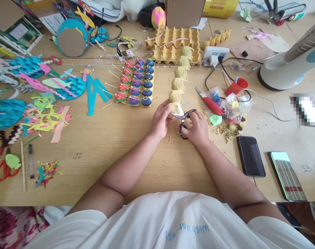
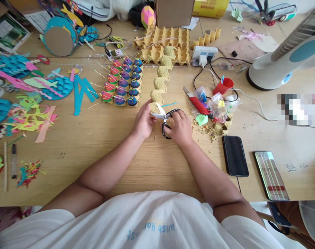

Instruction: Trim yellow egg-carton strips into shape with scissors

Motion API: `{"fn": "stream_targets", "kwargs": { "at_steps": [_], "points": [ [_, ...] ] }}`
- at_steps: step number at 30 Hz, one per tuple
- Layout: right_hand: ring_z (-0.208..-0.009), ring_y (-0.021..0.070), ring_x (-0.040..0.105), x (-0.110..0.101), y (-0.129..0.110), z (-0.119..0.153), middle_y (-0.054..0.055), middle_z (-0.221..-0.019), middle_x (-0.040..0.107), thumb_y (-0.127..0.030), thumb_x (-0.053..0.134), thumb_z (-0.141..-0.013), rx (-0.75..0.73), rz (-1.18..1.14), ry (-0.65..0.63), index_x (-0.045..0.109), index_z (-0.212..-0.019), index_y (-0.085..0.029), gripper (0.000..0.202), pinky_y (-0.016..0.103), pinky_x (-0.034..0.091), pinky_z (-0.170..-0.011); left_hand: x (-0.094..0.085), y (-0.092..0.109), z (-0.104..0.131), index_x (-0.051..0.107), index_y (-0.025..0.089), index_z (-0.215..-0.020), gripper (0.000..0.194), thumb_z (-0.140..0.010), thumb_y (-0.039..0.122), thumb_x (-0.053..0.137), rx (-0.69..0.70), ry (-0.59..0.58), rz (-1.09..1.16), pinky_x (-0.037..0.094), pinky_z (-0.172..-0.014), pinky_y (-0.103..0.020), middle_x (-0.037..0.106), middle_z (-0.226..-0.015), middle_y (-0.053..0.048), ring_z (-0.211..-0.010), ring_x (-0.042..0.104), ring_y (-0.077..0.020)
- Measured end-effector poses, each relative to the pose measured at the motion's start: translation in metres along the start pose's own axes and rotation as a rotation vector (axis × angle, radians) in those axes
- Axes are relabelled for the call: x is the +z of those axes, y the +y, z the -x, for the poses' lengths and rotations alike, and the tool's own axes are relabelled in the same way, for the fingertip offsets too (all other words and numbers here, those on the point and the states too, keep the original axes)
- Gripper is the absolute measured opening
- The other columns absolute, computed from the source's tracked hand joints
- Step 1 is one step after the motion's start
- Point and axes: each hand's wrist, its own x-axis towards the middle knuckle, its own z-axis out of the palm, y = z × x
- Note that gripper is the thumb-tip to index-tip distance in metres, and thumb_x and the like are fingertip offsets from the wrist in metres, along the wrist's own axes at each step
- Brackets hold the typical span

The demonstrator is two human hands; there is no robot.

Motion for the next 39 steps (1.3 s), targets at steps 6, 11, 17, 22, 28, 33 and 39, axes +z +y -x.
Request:
{"fn": "stream_targets", "kwargs": {
  "at_steps": [6, 11, 17, 22, 28, 33, 39],
  "points": [
    [-0.089, 0.0290, 0.063, 0.0033, 0.0034, -0.0006, 0.009, -0.093, 0.071, -0.042, 0.073, -0.084, -0.005, -0.041, 0.061, 0.060, -0.089, -0.024, 0.022, 0.040, 0.047, -0.081, 0.0073, 0.0078, 0.0055, 0.081, 0.028, -0.119, 0.042, -0.086, 0.051, 0.088, -0.014, 0.028, 0.078, 0.045, -0.061, -0.021, 0.077, -0.112, -0.003, -0.083, 0.064, -0.0108],
    [-0.082, 0.0263, 0.062, 0.0015, 0.0038, -0.0022, 0.007, -0.085, 0.069, -0.042, 0.073, -0.086, 0.016, -0.036, 0.055, 0.058, -0.084, -0.025, 0.023, 0.038, 0.044, -0.077, 0.0082, 0.0071, 0.0050, 0.081, 0.029, -0.117, 0.041, -0.084, 0.052, 0.088, -0.011, 0.033, 0.092, 0.043, -0.061, -0.021, 0.077, -0.114, -0.003, -0.083, 0.063, -0.0118],
    [-0.074, 0.0232, 0.059, -0.0023, 0.0075, -0.0037, 0.005, -0.076, 0.066, -0.044, 0.070, -0.090, 0.055, -0.016, 0.058, 0.056, -0.077, -0.025, 0.026, 0.035, 0.039, -0.071, 0.0080, 0.0049, 0.0054, 0.080, 0.031, -0.116, 0.042, -0.080, 0.049, 0.092, -0.032, 0.062, 0.149, 0.046, -0.062, -0.021, 0.077, -0.116, -0.002, -0.079, 0.061, -0.0097],
    [-0.073, 0.0224, 0.058, -0.0033, 0.0075, -0.0023, 0.005, -0.075, 0.066, -0.044, 0.068, -0.092, 0.081, -0.029, 0.079, 0.055, -0.076, -0.025, 0.028, 0.034, 0.038, -0.069, 0.0076, 0.0028, 0.0046, 0.080, 0.032, -0.116, 0.045, -0.078, 0.052, 0.094, -0.017, 0.064, 0.161, 0.048, -0.064, -0.019, 0.076, -0.113, -0.001, -0.080, 0.062, -0.0094],
    [-0.079, 0.0241, 0.062, -0.0008, 0.0062, -0.0021, 0.007, -0.084, 0.069, -0.043, 0.069, -0.091, 0.035, -0.054, 0.116, 0.057, -0.080, -0.025, 0.024, 0.035, 0.042, -0.072, 0.0058, 0.0043, 0.0041, 0.080, 0.032, -0.117, 0.043, -0.079, 0.051, 0.093, -0.013, 0.066, 0.184, 0.048, -0.065, -0.019, 0.077, -0.118, -0.001, -0.085, 0.065, -0.0099],
    [-0.082, 0.0258, 0.064, 0.0002, 0.0048, -0.0022, 0.008, -0.086, 0.071, -0.040, 0.071, -0.088, -0.004, -0.028, 0.098, 0.061, -0.083, -0.024, 0.019, 0.037, 0.044, -0.076, 0.0054, 0.0071, 0.0040, 0.081, 0.034, -0.117, 0.041, -0.082, 0.052, 0.090, 0.011, 0.081, 0.200, 0.047, -0.064, -0.019, 0.078, -0.120, -0.002, -0.089, 0.066, -0.0109],
    [-0.075, 0.0237, 0.061, 0.0000, 0.0060, -0.0011, 0.006, -0.079, 0.068, -0.040, 0.072, -0.087, 0.018, -0.046, 0.071, 0.062, -0.078, -0.024, 0.021, 0.035, 0.042, -0.071, 0.0057, 0.0086, 0.0041, 0.083, 0.034, -0.117, 0.037, -0.085, 0.052, 0.087, 0.001, 0.078, 0.205, 0.047, -0.063, -0.017, 0.079, -0.117, -0.003, -0.080, 0.060, -0.0092]
  ]
}}
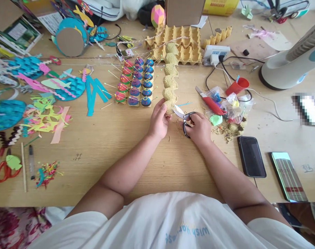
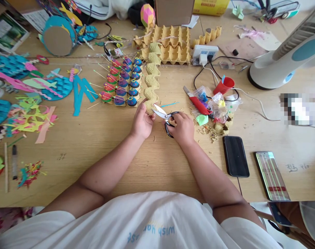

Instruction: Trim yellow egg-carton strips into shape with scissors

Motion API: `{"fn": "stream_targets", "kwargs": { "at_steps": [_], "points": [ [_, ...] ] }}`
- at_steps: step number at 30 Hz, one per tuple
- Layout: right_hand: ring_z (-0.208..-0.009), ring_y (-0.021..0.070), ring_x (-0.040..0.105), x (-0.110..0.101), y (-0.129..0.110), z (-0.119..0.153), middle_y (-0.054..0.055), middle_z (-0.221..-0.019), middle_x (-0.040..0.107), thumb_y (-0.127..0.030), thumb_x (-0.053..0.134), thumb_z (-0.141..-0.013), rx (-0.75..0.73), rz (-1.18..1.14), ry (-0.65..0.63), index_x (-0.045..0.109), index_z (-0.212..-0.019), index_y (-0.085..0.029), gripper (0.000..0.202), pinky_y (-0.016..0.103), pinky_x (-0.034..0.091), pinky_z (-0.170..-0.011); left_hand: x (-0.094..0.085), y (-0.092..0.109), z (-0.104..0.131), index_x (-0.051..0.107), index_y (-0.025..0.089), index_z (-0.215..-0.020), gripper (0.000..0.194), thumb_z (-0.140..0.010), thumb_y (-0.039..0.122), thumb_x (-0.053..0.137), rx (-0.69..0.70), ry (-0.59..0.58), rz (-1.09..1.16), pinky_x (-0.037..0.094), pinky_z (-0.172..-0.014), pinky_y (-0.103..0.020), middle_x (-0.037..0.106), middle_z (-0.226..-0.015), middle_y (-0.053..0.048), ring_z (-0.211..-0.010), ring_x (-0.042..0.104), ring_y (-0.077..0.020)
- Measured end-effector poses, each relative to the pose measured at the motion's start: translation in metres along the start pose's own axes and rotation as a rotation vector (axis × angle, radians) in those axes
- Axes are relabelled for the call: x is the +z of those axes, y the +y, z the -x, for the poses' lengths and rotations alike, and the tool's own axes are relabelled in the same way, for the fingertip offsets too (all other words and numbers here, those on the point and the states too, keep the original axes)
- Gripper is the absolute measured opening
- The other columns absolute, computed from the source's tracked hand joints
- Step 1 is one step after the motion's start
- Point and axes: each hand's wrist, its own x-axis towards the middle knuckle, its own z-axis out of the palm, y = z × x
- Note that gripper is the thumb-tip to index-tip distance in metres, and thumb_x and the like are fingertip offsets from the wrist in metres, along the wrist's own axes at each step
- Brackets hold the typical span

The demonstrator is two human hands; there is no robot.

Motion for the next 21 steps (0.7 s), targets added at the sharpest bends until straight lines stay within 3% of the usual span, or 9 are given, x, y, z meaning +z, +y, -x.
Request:
{"fn": "stream_targets", "kwargs": {
  "at_steps": [14, 21],
  "points": [
    [-0.074, 0.0232, 0.060, -0.0067, -0.0032, -0.0007, 0.007, -0.076, 0.069, -0.054, 0.066, -0.095, 0.043, 0.084, -0.019, 0.056, -0.071, -0.025, 0.038, 0.035, 0.034, -0.066, 0.0001, -0.0014, -0.0008, 0.080, 0.034, -0.122, 0.034, -0.091, 0.051, 0.081, 0.005, 0.041, -0.049, 0.048, -0.065, -0.018, 0.077, -0.124, -0.003, -0.088, 0.063, -0.0114],
    [-0.071, 0.0221, 0.058, -0.0076, -0.0053, -0.0010, 0.006, -0.072, 0.066, -0.058, 0.065, -0.096, 0.060, 0.093, -0.038, 0.055, -0.069, -0.025, 0.044, 0.034, 0.032, -0.065, 0.0008, -0.0004, -0.0011, 0.080, 0.035, -0.123, 0.035, -0.092, 0.051, 0.079, -0.010, 0.059, -0.084, 0.048, -0.063, -0.018, 0.076, -0.119, -0.002, -0.080, 0.061, -0.0098]
  ]
}}
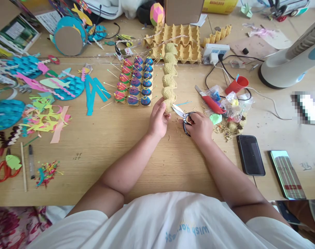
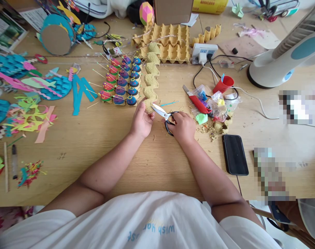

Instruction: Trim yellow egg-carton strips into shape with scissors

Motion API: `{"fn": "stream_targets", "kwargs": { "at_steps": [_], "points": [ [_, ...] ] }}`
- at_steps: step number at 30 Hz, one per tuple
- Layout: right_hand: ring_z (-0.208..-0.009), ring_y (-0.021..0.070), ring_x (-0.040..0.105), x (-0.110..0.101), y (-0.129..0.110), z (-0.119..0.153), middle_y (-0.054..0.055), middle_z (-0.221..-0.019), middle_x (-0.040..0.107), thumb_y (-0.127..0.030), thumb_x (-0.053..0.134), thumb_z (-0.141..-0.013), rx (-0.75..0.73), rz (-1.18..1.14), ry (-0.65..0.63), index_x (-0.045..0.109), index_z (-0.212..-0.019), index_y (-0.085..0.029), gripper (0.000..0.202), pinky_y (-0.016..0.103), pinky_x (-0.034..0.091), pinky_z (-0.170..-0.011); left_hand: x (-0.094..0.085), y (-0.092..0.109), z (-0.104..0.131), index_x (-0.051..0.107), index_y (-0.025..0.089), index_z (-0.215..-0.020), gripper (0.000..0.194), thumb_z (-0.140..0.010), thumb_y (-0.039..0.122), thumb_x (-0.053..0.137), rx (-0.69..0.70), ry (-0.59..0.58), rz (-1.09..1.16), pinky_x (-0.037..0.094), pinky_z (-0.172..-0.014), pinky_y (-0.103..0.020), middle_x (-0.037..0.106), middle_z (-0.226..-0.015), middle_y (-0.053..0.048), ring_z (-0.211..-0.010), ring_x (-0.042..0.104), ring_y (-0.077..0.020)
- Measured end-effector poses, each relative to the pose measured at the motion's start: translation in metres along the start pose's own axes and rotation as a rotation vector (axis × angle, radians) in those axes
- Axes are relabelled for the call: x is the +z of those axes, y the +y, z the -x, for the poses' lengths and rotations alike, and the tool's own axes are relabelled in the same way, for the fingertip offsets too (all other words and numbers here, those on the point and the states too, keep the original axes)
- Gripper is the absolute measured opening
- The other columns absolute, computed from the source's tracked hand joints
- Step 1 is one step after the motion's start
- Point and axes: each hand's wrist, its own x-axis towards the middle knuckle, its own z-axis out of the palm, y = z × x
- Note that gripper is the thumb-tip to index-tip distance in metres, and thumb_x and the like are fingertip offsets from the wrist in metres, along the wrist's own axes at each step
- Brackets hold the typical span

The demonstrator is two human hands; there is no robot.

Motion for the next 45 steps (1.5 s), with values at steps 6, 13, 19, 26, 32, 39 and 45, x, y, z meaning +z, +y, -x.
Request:
{"fn": "stream_targets", "kwargs": {
  "at_steps": [6, 13, 19, 26, 32, 39, 45],
  "points": [
    [-0.071, 0.0217, 0.057, -0.0008, -0.0021, -0.0002, 0.006, -0.072, 0.064, -0.060, 0.064, -0.095, 0.026, -0.006, -0.010, 0.051, -0.067, -0.025, 0.047, 0.034, 0.030, -0.064, 0.0008, 0.0001, 0.0008, 0.082, 0.032, -0.115, 0.032, -0.088, 0.050, 0.084, -0.023, 0.008, 0.080, 0.047, -0.062, -0.016, 0.077, -0.116, -0.001, -0.075, 0.056, -0.0073],
    [-0.066, 0.0197, 0.054, -0.0008, -0.0001, -0.0004, 0.005, -0.069, 0.062, -0.062, 0.062, -0.096, 0.021, -0.025, 0.000, 0.048, -0.064, -0.025, 0.051, 0.034, 0.028, -0.061, 0.0025, 0.0025, 0.0022, 0.081, 0.032, -0.117, 0.035, -0.087, 0.049, 0.086, -0.038, 0.014, 0.078, 0.045, -0.063, -0.017, 0.077, -0.117, -0.001, -0.074, 0.055, -0.0068],
    [-0.064, 0.0195, 0.054, 0.0016, 0.0018, 0.0008, 0.005, -0.069, 0.064, -0.061, 0.062, -0.097, 0.036, -0.038, 0.015, 0.048, -0.065, -0.025, 0.050, 0.033, 0.028, -0.059, 0.0021, 0.0019, 0.0013, 0.080, 0.033, -0.118, 0.036, -0.086, 0.049, 0.087, -0.029, 0.012, 0.090, 0.045, -0.064, -0.018, 0.076, -0.116, 0.000, -0.075, 0.056, -0.0064],
    [-0.078, 0.0255, 0.063, 0.0048, 0.0020, 0.0004, 0.008, -0.083, 0.071, -0.049, 0.068, -0.093, -0.022, -0.046, 0.012, 0.063, -0.084, -0.024, 0.026, 0.036, 0.041, -0.070, 0.0031, 0.0024, 0.0014, 0.079, 0.035, -0.124, 0.040, -0.088, 0.050, 0.083, -0.044, 0.015, 0.053, 0.046, -0.064, -0.020, 0.078, -0.118, -0.001, -0.079, 0.060, -0.0089],
    [-0.080, 0.0264, 0.064, 0.0062, 0.0030, -0.0007, 0.009, -0.085, 0.072, -0.043, 0.071, -0.090, -0.035, -0.042, -0.021, 0.063, -0.084, -0.024, 0.021, 0.036, 0.043, -0.073, 0.0019, 0.0008, 0.0015, 0.080, 0.033, -0.119, 0.037, -0.086, 0.049, 0.085, -0.029, -0.017, 0.046, 0.045, -0.062, -0.020, 0.079, -0.117, -0.002, -0.081, 0.062, -0.0100],
    [-0.081, 0.0267, 0.064, 0.0058, 0.0036, -0.0011, 0.008, -0.086, 0.073, -0.041, 0.072, -0.089, -0.011, -0.041, -0.008, 0.063, -0.082, -0.024, 0.020, 0.036, 0.042, -0.073, 0.0019, 0.0001, 0.0022, 0.079, 0.033, -0.119, 0.035, -0.087, 0.046, 0.084, -0.037, 0.006, 0.022, 0.045, -0.064, -0.023, 0.078, -0.124, -0.002, -0.090, 0.066, -0.0126],
    [-0.082, 0.0274, 0.064, 0.0069, 0.0058, -0.0009, 0.010, -0.091, 0.075, -0.042, 0.072, -0.092, -0.006, 0.024, 0.020, 0.064, -0.083, -0.024, 0.022, 0.037, 0.041, -0.073, 0.0016, -0.0017, 0.0023, 0.078, 0.032, -0.117, 0.031, -0.089, 0.044, 0.083, -0.048, 0.007, 0.037, 0.045, -0.064, -0.022, 0.078, -0.121, -0.002, -0.086, 0.064, -0.0119]
  ]
}}
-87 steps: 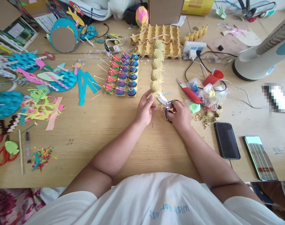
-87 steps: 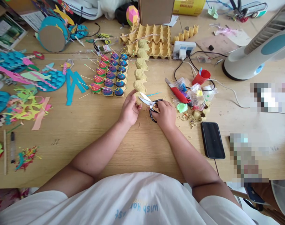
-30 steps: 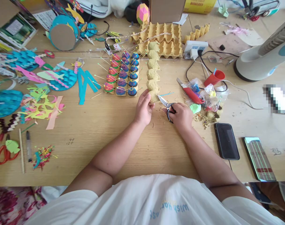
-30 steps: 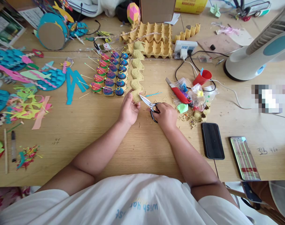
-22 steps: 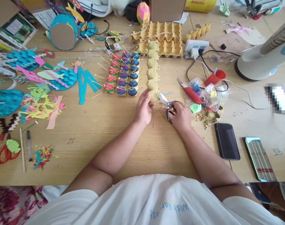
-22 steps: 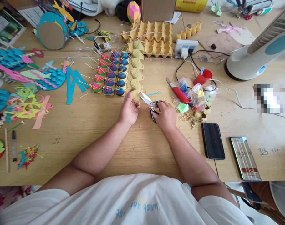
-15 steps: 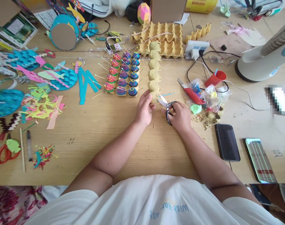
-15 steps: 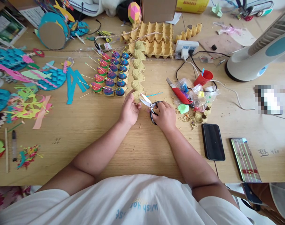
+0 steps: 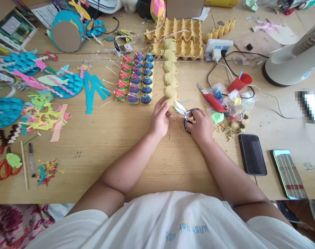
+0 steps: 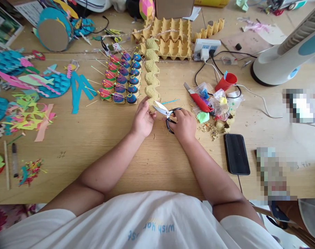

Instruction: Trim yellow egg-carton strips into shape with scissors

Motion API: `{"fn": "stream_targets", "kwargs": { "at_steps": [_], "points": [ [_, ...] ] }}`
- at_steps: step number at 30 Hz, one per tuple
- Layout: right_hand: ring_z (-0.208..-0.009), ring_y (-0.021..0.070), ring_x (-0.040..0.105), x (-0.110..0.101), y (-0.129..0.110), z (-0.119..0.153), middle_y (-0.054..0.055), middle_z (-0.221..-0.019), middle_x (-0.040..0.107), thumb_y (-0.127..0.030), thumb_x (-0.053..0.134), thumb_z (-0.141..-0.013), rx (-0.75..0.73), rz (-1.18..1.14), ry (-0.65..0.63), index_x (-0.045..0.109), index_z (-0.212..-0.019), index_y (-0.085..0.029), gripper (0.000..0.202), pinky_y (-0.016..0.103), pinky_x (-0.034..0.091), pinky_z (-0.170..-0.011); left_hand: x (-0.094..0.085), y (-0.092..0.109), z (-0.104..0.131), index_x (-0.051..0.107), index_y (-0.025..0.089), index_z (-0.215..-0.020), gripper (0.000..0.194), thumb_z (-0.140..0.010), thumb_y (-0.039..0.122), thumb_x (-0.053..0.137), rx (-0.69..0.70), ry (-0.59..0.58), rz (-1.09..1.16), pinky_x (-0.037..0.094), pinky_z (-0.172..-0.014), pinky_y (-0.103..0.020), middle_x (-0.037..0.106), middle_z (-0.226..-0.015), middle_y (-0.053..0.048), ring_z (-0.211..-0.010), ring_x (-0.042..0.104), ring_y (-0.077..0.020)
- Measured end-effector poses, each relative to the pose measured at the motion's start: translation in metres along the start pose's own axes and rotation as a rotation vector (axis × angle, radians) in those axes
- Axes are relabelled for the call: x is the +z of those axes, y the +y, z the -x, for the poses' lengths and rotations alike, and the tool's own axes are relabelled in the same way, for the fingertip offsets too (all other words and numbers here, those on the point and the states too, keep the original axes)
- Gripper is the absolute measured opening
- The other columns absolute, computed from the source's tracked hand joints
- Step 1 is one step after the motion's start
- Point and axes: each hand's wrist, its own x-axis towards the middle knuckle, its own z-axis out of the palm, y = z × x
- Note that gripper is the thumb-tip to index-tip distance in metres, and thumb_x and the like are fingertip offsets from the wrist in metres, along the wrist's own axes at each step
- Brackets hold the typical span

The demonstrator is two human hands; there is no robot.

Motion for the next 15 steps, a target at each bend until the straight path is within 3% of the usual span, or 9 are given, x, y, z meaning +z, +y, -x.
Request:
{"fn": "stream_targets", "kwargs": {
  "at_steps": [8, 15],
  "points": [
    [-0.084, 0.0287, 0.064, -0.0009, -0.0011, -0.0001, 0.010, -0.089, 0.074, -0.046, 0.071, -0.093, 0.015, 0.034, 0.036, 0.063, -0.083, -0.024, 0.025, 0.039, 0.039, -0.074, 0.0021, 0.0002, 0.0026, 0.076, 0.033, -0.124, 0.039, -0.089, 0.047, 0.084, -0.033, 0.001, -0.011, 0.046, -0.069, -0.024, 0.077, -0.125, -0.003, -0.092, 0.067, -0.0142],
    [-0.080, 0.0267, 0.062, -0.0014, -0.0014, -0.0012, 0.008, -0.084, 0.070, -0.047, 0.069, -0.095, 0.032, 0.046, 0.039, 0.062, -0.080, -0.024, 0.028, 0.038, 0.038, -0.074, 0.0019, -0.0005, 0.0024, 0.077, 0.030, -0.121, 0.032, -0.093, 0.045, 0.082, -0.026, -0.016, -0.001, 0.047, -0.069, -0.022, 0.077, -0.127, -0.004, -0.092, 0.067, -0.0131]
  ]
}}
